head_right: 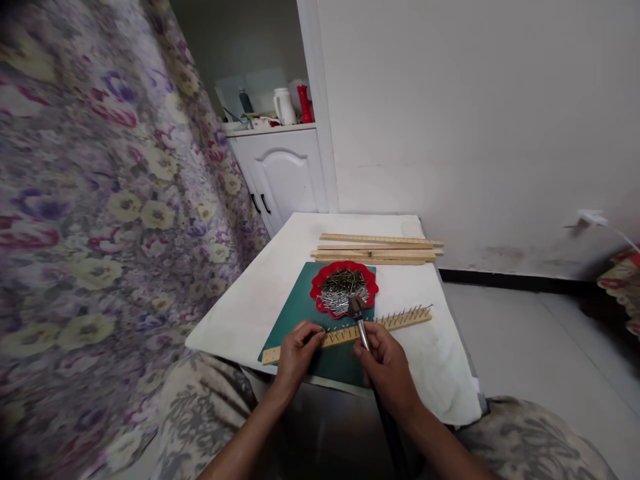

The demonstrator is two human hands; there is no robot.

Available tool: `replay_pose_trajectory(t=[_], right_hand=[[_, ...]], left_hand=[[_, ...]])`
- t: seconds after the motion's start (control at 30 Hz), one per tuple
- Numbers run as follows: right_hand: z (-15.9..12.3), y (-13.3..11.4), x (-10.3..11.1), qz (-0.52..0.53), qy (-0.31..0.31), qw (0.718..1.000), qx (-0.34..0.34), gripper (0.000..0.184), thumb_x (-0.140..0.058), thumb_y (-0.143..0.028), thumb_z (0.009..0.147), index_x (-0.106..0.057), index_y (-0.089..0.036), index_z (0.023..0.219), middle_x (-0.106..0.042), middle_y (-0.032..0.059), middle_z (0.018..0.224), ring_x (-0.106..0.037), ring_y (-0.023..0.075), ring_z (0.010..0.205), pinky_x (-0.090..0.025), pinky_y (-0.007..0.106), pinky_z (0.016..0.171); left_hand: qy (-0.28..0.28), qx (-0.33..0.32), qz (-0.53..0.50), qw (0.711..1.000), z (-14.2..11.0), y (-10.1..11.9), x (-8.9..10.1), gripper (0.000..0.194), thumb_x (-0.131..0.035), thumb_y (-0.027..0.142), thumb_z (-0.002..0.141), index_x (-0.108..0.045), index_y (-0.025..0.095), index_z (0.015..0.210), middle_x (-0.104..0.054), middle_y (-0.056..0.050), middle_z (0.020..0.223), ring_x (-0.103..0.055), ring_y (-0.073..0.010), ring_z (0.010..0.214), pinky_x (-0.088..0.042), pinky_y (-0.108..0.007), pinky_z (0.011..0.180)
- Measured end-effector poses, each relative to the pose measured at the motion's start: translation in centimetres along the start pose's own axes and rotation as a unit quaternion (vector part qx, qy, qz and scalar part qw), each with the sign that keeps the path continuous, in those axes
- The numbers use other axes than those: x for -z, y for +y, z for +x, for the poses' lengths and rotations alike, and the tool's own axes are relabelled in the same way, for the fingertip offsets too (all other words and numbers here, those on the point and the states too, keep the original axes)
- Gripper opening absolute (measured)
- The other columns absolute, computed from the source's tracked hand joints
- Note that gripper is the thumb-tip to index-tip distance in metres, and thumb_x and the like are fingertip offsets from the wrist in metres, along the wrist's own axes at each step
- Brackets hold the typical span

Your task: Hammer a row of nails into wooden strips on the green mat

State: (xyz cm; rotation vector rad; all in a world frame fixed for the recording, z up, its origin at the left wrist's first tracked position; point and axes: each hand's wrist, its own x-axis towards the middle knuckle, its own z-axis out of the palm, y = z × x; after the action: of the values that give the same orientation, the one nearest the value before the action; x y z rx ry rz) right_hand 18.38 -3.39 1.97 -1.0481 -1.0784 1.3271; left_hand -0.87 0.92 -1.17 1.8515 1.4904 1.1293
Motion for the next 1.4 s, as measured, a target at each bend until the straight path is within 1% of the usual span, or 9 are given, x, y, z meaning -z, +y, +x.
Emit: replay_pose_trajectory(t=[0.37,0.6,0.77,0.9,1.0,1.1,1.2,1.3,1.4], right_hand=[[-0.4,0.3,-0.2,-0.011,-0.021,1.0,-0.002,0.029,-0.066,-0.03,0.077,-0.056,-0.021,0.103,-0.059,-0.0046,0.07,-0.039,0.0046,0.037,-0.034,0.017,0.033],[-0.3,0.2,-0.5,-0.014,-0.025,1.0,-0.012,0.031,-0.066,-0.03,0.077,-0.056,-0.02,0.105,-0.06,-0.0047,0.07,-0.039,0.0044,0.035,-0.033,0.017,0.032],[-0.3,0.6,-0.3,-0.011,-0.032,0.999,-0.015,0.031,-0.064,-0.029,0.08,-0.054,-0.021,0.108,-0.059,-0.0051,0.072,-0.039,0.0038,0.036,-0.035,0.016,0.033],[-0.4,0.0,-0.5,-0.01,-0.061,0.998,-0.024,0.028,-0.064,-0.03,0.08,-0.056,-0.021,0.105,-0.058,-0.0058,0.068,-0.038,0.0023,0.033,-0.032,0.015,0.032],[-0.5,-0.6,-1.3,-0.012,-0.101,0.994,-0.033,0.024,-0.061,-0.031,0.082,-0.056,-0.02,0.103,-0.061,-0.0046,0.068,-0.04,0.002,0.031,-0.028,0.015,0.032],[-0.6,-0.8,-2.2,-0.022,-0.132,0.991,-0.028,0.023,-0.056,-0.031,0.085,-0.054,-0.02,0.105,-0.063,-0.0035,0.07,-0.042,0.0023,0.031,-0.028,0.016,0.033],[-0.6,-0.5,-2.8,-0.043,-0.135,0.99,-0.024,0.022,-0.054,-0.031,0.087,-0.054,-0.021,0.106,-0.061,-0.0043,0.069,-0.041,0.0029,0.031,-0.028,0.016,0.033],[-0.6,-0.2,-2.9,-0.064,-0.143,0.987,-0.027,0.02,-0.053,-0.028,0.087,-0.054,-0.021,0.106,-0.06,-0.0051,0.068,-0.041,0.0028,0.033,-0.03,0.016,0.034],[-0.7,-0.1,-2.9,-0.083,-0.145,0.986,-0.017,0.022,-0.052,-0.025,0.088,-0.053,-0.022,0.11,-0.06,-0.0046,0.071,-0.041,0.0026,0.034,-0.031,0.016,0.035]], left_hand=[[-0.006,0.002,0.013,1.0,0.0,-0.1,0.0,0.016,-0.051,0.026,0.082,-0.062,0.019,0.072,-0.058,0.0,0.074,-0.056,-0.0151,0.073,-0.042,-0.023,0.067],[0.003,-0.016,0.007,1.0,-0.1,-0.2,-0.2,0.017,-0.05,0.025,0.084,-0.063,0.019,0.074,-0.059,0.0,0.074,-0.057,-0.0145,0.073,-0.042,-0.023,0.068],[-0.007,-0.016,0.032,0.999,-0.2,-0.3,-0.2,0.015,-0.051,0.022,0.084,-0.063,0.019,0.074,-0.059,0.0,0.075,-0.057,-0.0146,0.074,-0.042,-0.023,0.069],[-0.014,-0.026,0.038,0.999,-0.2,-0.2,-0.1,0.016,-0.051,0.022,0.084,-0.063,0.02,0.074,-0.06,-0.001,0.077,-0.057,-0.0148,0.075,-0.042,-0.024,0.069],[-0.017,-0.031,0.034,0.999,-0.3,-0.2,0.0,0.015,-0.051,0.022,0.085,-0.061,0.019,0.074,-0.058,0.0,0.076,-0.056,-0.0141,0.074,-0.041,-0.023,0.068],[-0.01,-0.025,0.04,0.999,-0.3,-0.4,-0.1,0.017,-0.051,0.021,0.083,-0.057,0.018,0.068,-0.054,0.001,0.07,-0.053,-0.0129,0.069,-0.038,-0.022,0.063],[-0.003,-0.014,0.042,0.999,-0.3,-0.6,-0.3,0.02,-0.051,0.019,0.082,-0.053,0.018,0.062,-0.05,0.002,0.065,-0.05,-0.0122,0.065,-0.035,-0.021,0.059],[-0.004,-0.016,0.028,0.999,-0.3,-0.8,-0.5,0.019,-0.05,0.017,0.081,-0.051,0.018,0.062,-0.048,0.003,0.066,-0.05,-0.0119,0.065,-0.034,-0.021,0.059],[-0.004,-0.017,0.023,1.0,-0.4,-0.9,-0.5,0.019,-0.051,0.018,0.081,-0.051,0.018,0.062,-0.049,0.003,0.066,-0.05,-0.0118,0.065,-0.034,-0.021,0.059]])
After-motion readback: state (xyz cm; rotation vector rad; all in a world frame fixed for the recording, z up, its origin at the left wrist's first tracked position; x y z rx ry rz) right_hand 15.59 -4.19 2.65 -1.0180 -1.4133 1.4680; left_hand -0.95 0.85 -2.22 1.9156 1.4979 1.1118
